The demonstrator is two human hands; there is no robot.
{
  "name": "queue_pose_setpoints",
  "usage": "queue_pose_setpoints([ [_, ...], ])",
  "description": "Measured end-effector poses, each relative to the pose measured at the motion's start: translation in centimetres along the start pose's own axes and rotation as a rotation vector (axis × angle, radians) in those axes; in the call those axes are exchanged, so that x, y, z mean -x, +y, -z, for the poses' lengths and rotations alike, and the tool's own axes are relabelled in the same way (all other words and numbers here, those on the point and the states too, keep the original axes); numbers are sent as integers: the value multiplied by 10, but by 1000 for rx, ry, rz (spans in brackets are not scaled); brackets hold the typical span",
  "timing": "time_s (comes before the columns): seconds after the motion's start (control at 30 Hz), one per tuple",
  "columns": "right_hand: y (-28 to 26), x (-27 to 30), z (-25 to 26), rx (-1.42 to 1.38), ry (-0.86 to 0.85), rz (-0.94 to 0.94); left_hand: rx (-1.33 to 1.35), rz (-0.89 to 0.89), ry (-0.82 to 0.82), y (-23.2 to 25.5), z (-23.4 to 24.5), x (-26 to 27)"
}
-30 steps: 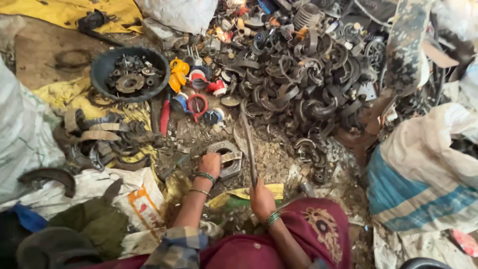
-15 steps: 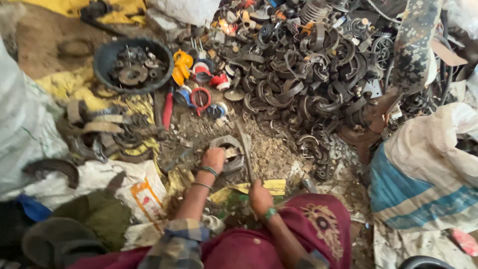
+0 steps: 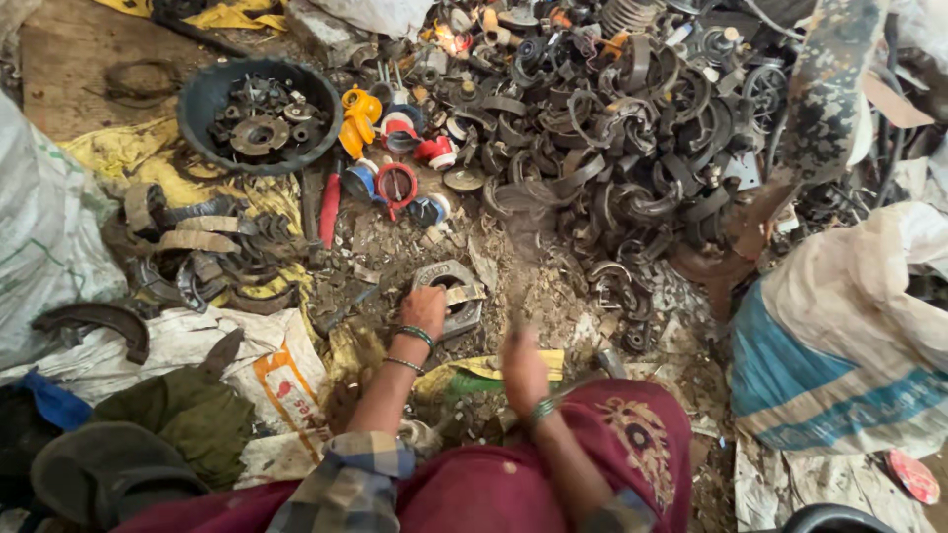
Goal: The person sits on the floor and repeatedly strikes curved metal pieces with a hammer to break them into smaller fragments. The person holds each piece in place on a metal block while striking it, then discards the broken pieces onto a growing pile.
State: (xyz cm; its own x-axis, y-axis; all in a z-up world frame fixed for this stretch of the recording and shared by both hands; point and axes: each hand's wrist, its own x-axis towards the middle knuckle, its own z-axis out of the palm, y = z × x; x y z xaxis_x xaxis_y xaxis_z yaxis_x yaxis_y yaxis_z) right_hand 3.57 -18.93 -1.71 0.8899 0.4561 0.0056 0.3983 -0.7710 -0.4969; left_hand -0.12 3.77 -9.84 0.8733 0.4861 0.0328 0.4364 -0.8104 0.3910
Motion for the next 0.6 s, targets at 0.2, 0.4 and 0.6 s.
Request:
queue_pose_setpoints([
  [0.2,-6,10,30,-2,33,116,-39,135,-210,14,14,-4],
  [0.4,-42,-6,92,-647,454,399,32,73,0,10,13,1],
  [0.6,16,3,-4,127,-131,108,-11,94,-39,7,-1,-1],
])
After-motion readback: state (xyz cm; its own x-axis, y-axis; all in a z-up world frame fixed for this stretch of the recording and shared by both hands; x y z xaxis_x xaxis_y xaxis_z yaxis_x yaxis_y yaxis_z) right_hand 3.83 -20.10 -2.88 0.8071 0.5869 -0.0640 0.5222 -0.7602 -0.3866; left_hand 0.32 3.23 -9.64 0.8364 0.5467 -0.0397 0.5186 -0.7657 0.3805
